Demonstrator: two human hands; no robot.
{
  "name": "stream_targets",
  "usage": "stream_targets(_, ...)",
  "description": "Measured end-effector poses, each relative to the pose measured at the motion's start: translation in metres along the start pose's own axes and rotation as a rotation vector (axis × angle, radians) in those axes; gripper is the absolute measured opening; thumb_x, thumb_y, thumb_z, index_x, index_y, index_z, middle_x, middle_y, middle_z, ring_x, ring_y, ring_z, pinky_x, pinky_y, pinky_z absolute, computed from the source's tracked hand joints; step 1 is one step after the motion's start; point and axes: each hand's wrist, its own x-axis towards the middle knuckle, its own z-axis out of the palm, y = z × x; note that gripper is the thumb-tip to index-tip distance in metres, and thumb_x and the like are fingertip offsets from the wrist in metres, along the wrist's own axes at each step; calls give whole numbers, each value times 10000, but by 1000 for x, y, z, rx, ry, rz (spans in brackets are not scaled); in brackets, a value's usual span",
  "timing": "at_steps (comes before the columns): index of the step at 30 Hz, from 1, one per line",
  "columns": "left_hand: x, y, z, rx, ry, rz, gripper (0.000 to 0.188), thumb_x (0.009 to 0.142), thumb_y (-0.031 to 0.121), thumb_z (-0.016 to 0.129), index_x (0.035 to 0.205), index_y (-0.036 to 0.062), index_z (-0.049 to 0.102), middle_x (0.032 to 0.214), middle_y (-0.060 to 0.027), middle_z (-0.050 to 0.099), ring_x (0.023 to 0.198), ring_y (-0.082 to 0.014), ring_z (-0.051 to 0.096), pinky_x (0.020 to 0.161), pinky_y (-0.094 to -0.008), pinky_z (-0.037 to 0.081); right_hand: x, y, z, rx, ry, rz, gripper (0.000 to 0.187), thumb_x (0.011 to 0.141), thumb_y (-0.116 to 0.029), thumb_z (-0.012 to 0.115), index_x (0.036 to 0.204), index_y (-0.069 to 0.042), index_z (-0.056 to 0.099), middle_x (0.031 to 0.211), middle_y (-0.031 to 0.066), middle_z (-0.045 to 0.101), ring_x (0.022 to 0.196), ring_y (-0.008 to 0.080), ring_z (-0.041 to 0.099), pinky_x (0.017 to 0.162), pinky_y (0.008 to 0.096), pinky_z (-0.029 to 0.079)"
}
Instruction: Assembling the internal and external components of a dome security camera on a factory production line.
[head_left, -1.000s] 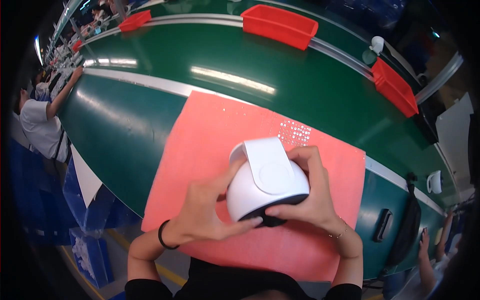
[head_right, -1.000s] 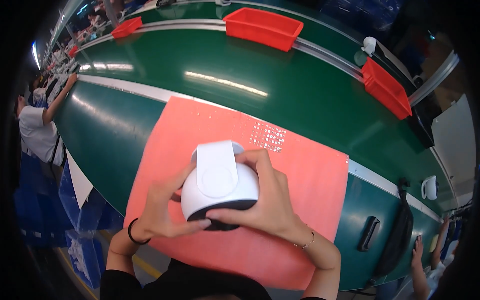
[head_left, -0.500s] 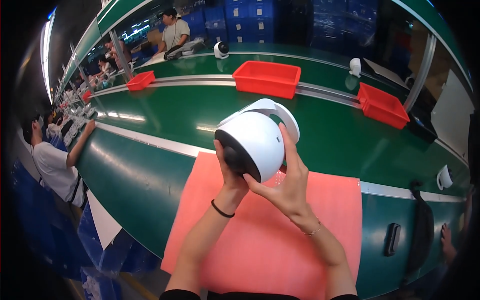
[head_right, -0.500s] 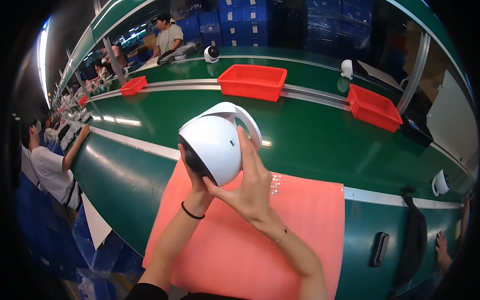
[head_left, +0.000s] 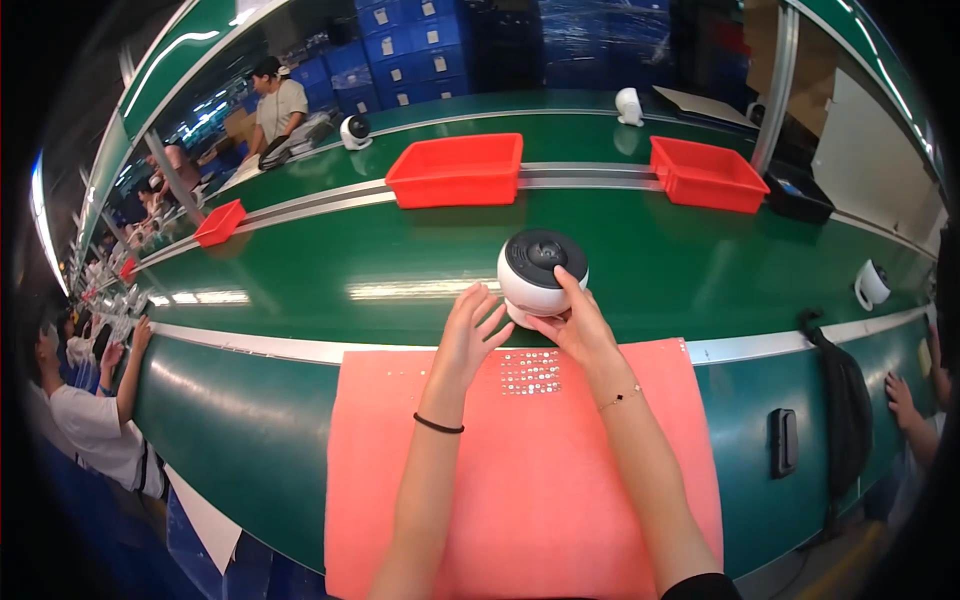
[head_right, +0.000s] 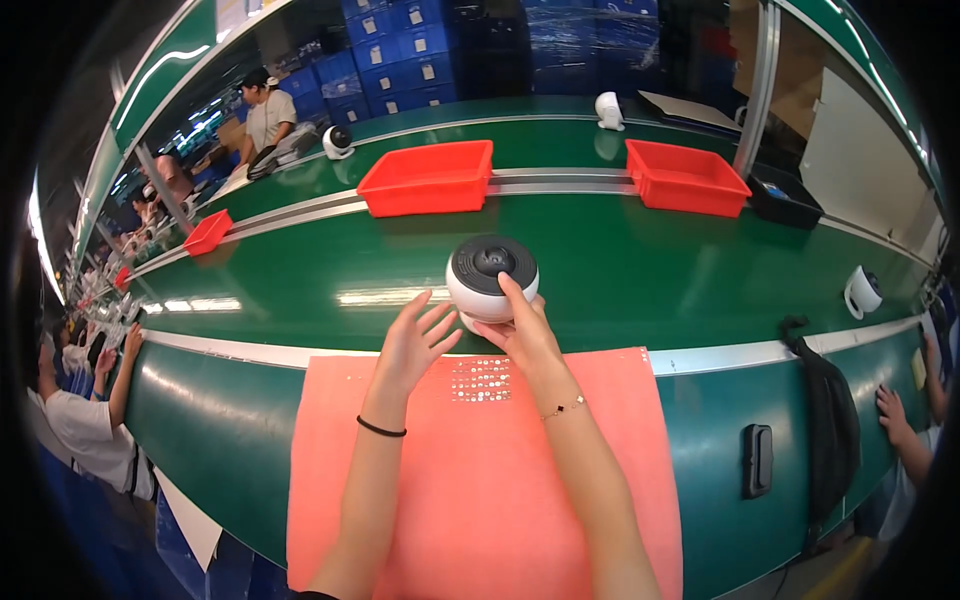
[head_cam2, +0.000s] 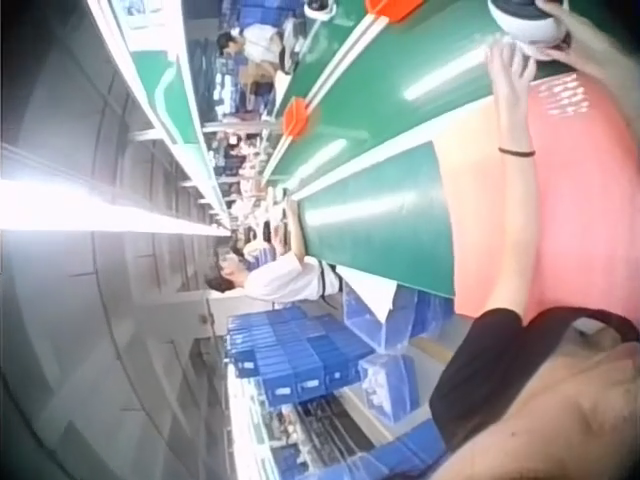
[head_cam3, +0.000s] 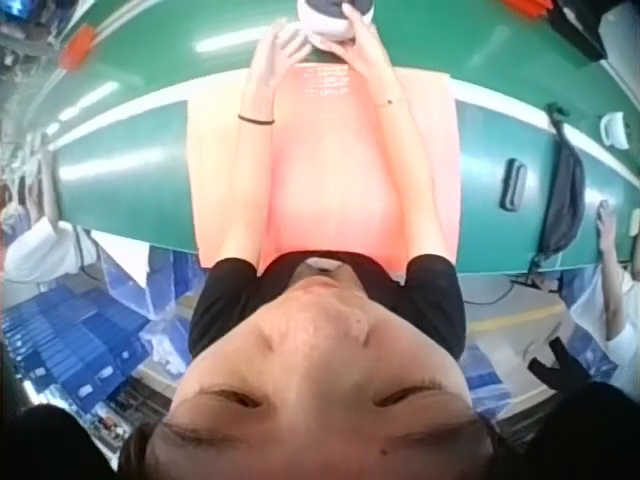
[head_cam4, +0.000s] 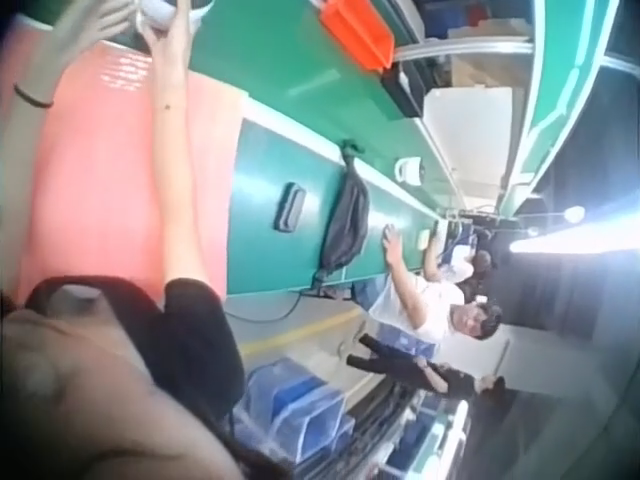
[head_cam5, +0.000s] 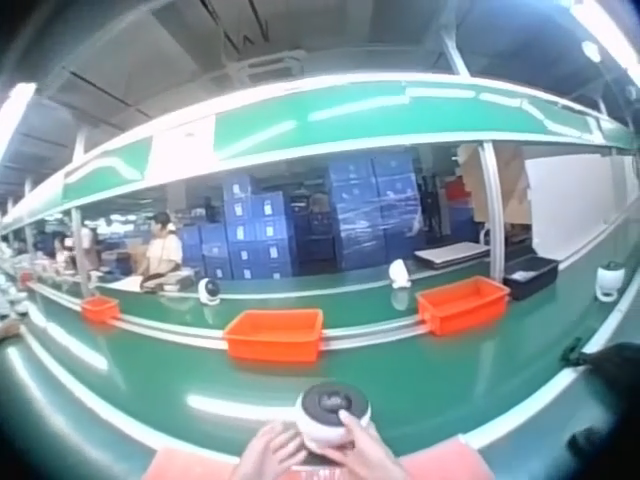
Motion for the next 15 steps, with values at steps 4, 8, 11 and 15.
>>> stream_targets(4,9,-9,-19,60,-4,62,436,874,272,529,1245,69,423,1257,-150,450,1167,-261,452,965,-384,386,5,3,-11,-142,29,12,667,817,-410,618,1319,-131,279,1227,127,405,1086,295,490,863,411,482)
stream_targets(8,10,1,-30,42,13,90,392,869,231,514,1221,71,447,1235,-134,481,1170,-239,447,959,-366,376,10,-1,-22,-427,298,-25,884,760,-494,648,1378,-100,155,1303,161,339,1176,331,404,887,457,443)
stream_targets(11,7,15,-34,-10,71,130,415,857,250,525,1217,61,442,1258,-132,468,1175,-235,441,949,-354,376,28,-10,-50,-805,550,-341,888,756,-512,635,1360,-29,198,1312,197,269,1175,312,359,943,411,348)
stream_targets(15,4,29,-45,-141,243,216,440,853,259,514,1236,66,417,1282,-133,448,1209,-233,406,949,-350,362,1,-44,-43,-335,485,-433,527,814,-326,612,1236,-104,386,1182,74,406,1057,207,393,958,355,335)
